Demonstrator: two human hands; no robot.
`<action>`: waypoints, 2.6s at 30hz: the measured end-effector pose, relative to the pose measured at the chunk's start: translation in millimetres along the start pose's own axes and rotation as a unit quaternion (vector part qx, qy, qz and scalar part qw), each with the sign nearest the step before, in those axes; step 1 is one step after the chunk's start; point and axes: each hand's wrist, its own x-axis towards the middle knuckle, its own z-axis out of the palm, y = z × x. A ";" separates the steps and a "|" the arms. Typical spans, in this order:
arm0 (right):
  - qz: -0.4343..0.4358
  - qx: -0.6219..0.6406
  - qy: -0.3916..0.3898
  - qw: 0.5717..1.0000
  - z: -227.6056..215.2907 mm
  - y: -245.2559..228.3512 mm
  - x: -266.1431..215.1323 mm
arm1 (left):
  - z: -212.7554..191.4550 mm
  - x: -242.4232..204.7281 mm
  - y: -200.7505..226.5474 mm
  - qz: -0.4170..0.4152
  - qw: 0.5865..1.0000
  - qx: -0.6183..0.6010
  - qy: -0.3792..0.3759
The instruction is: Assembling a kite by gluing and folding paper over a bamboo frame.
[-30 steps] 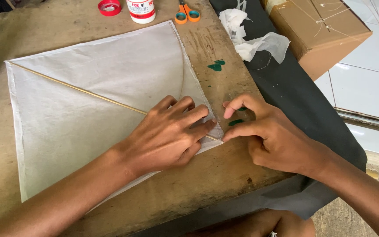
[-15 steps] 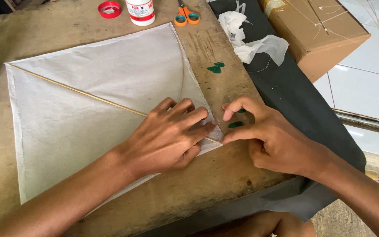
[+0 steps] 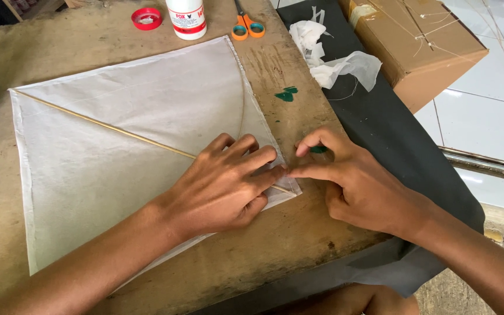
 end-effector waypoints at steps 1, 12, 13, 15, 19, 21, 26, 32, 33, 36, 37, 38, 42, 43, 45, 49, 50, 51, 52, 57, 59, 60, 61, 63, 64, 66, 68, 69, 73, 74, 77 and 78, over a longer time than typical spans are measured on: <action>0.000 0.000 0.000 1.000 -0.4 0.0 -0.2 | 0.2 -0.3 -0.2 -0.001 1.000 0.000 0.000; -0.007 0.004 0.050 0.999 3.0 8.5 0.2 | 1.5 -0.7 -0.7 0.001 1.000 -0.003 0.004; -0.007 0.004 0.051 0.999 3.6 8.8 0.0 | 1.1 -0.4 -0.7 0.002 1.000 -0.002 0.005; 0.028 -0.022 0.010 0.999 5.1 9.4 0.0 | 0.4 -0.3 -0.4 0.003 1.000 -0.001 0.009; 0.006 -0.007 0.008 1.000 3.0 7.4 -1.7 | 1.0 -1.1 -0.6 0.003 1.000 -0.001 0.008; -0.007 0.028 0.023 0.999 2.6 8.7 -3.1 | 0.5 -1.3 -0.5 0.004 1.000 0.006 0.007; -0.006 0.041 0.031 0.999 0.5 3.6 -1.1 | 1.2 -1.5 -1.0 0.003 1.000 -0.005 0.003; 0.000 0.037 0.011 0.999 0.4 3.1 -3.0 | 1.5 -0.9 -1.1 0.006 1.000 0.000 0.000; -0.002 0.049 0.010 0.999 -0.7 3.2 -2.5 | 1.4 -1.0 -1.4 0.007 1.000 0.009 0.001; -0.031 0.075 0.048 0.996 0.6 1.6 -0.6 | 0.9 -0.6 -0.9 0.003 1.000 -0.003 0.003; -0.032 0.075 0.048 0.996 1.0 1.2 -0.3 | 1.0 -1.1 -0.9 0.003 1.000 -0.003 0.003; -0.021 0.080 0.068 0.994 1.3 0.8 -0.2 | 0.9 -1.4 -1.0 -0.003 1.000 -0.025 0.000; 0.004 0.092 0.110 0.990 1.7 0.7 1.8 | 2.8 -0.2 -3.2 -0.037 0.993 -0.116 0.010; 0.002 0.091 0.112 0.990 1.6 -0.1 2.6 | 3.3 0.4 -4.6 -0.036 0.993 -0.113 0.010; 0.007 0.077 0.119 0.990 1.7 -1.6 4.5 | 4.6 1.3 -7.5 -0.115 0.966 -0.233 -0.017; 0.017 0.063 0.124 0.990 2.1 -3.3 6.2 | 1.2 6.1 -12.7 -0.179 0.934 -0.301 -0.065; 0.023 0.058 0.128 0.990 1.5 -4.5 7.0 | -1.0 7.6 -13.3 -0.202 0.920 -0.325 -0.088; 0.028 0.053 0.133 0.989 0.9 -5.7 7.9 | -3.1 9.3 -14.1 -0.223 0.904 -0.347 -0.111; 0.027 0.053 0.134 0.989 1.4 -4.8 7.7 | -3.2 9.7 -15.1 -0.222 0.905 -0.345 -0.110; 0.055 0.074 0.153 0.984 3.1 -1.6 6.4 | -8.4 8.3 -18.8 -0.233 0.899 -0.370 -0.036; 0.052 0.076 0.159 0.983 3.2 -2.0 6.7 | -18.0 3.6 -23.1 -0.234 0.915 -0.326 -0.048; 0.051 0.080 0.163 0.982 3.0 -2.1 6.9 | -22.8 1.5 -25.4 -0.235 0.928 -0.283 -0.059; 0.051 0.078 0.165 0.982 1.5 -2.9 8.0 | -26.8 0.0 -26.9 -0.233 0.929 -0.282 -0.059; 0.061 0.084 0.172 0.980 0.1 -5.1 9.8 | -35.1 -4.5 -29.3 -0.306 0.912 -0.242 -0.125; 0.062 0.085 0.173 0.979 0.2 -5.3 9.8 | -34.6 -7.5 -29.2 -0.305 0.912 -0.242 -0.126; 0.066 0.078 0.173 0.980 -1.3 -5.2 11.2 | -33.8 -12.1 -30.8 -0.279 0.925 -0.232 -0.114; 0.064 0.073 0.177 0.979 0.3 -2.4 12.0 | -32.4 -12.6 -30.8 -0.279 0.925 -0.229 -0.118; 0.066 0.069 0.180 0.979 0.2 -0.8 12.5 | -31.7 -11.9 -31.2 -0.279 0.924 -0.230 -0.124; 0.081 0.090 0.181 0.976 0.0 -1.8 13.6 | -35.3 -6.9 -37.4 -0.257 0.925 -0.238 -0.147; 0.081 0.079 0.195 0.974 0.5 0.0 15.0 | -36.6 -6.1 -39.9 -0.231 0.929 -0.250 -0.145; 0.088 0.068 0.206 0.972 2.4 -0.3 13.7 | -33.3 -9.6 -40.6 -0.209 0.930 -0.270 -0.136; 0.091 0.064 0.207 0.972 1.8 -0.5 14.2 | -31.5 -10.7 -41.4 -0.211 0.930 -0.274 -0.126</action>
